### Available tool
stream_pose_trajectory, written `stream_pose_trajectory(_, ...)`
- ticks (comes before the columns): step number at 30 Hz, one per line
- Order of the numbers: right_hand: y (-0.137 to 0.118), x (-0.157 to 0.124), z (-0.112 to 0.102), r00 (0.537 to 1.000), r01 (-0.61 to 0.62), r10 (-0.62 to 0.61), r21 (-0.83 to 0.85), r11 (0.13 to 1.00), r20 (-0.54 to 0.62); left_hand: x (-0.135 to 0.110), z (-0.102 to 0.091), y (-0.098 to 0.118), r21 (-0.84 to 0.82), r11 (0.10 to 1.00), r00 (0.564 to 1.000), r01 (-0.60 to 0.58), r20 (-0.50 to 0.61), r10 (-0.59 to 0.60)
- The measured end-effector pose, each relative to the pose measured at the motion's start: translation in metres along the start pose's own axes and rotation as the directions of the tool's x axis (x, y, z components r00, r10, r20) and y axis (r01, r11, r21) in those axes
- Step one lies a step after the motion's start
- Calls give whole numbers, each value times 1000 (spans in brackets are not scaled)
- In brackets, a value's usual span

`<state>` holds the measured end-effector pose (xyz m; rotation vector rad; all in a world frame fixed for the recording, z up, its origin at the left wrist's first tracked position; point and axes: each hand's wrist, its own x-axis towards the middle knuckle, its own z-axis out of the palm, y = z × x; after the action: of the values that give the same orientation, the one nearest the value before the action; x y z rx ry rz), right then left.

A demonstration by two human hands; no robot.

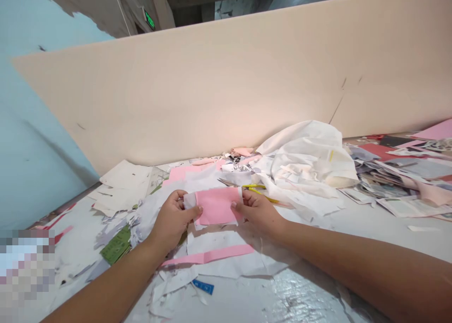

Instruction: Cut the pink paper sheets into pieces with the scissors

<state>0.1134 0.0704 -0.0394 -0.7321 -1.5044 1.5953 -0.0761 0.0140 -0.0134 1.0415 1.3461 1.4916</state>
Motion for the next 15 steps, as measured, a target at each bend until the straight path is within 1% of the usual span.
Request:
stream_pose_trajectory(2,-2,0,1,1000,-2,2,-6,1000,-13,-2,1,2,-72,997,999,42,29,-40)
stream_pose_trajectory(3,-3,-1,2,1000,-9,10,7,1000,-16,-3,1,3,-118,989,995,87,58,-81)
stream_pose_trajectory(4,-4,-1,2,1000,-23,23,25,999,-18,-4,1,4,-159,976,986,147,101,-132)
stream_pose_trajectory(6,-7,-2,4,999,-49,50,62,997,-16,-7,0,6,-205,943,953,264,208,-221)
stream_pose_trajectory(8,-9,-3,5,998,-66,67,81,995,-8,-9,-1,8,-212,923,918,320,311,-247)
stream_pose_trajectory(10,-9,-3,5,998,-67,67,90,994,4,-11,-2,10,-202,928,904,313,364,-225)
stream_pose_trajectory(12,-9,-3,5,998,-63,62,92,994,10,-13,0,11,-157,950,913,269,355,-200)
stream_pose_trajectory(14,-9,-2,5,998,-57,56,87,995,17,-14,2,11,-65,974,939,217,286,-190)
stream_pose_trajectory(15,-9,-2,5,998,-57,56,78,995,17,-14,4,11,0,981,955,194,229,-189)
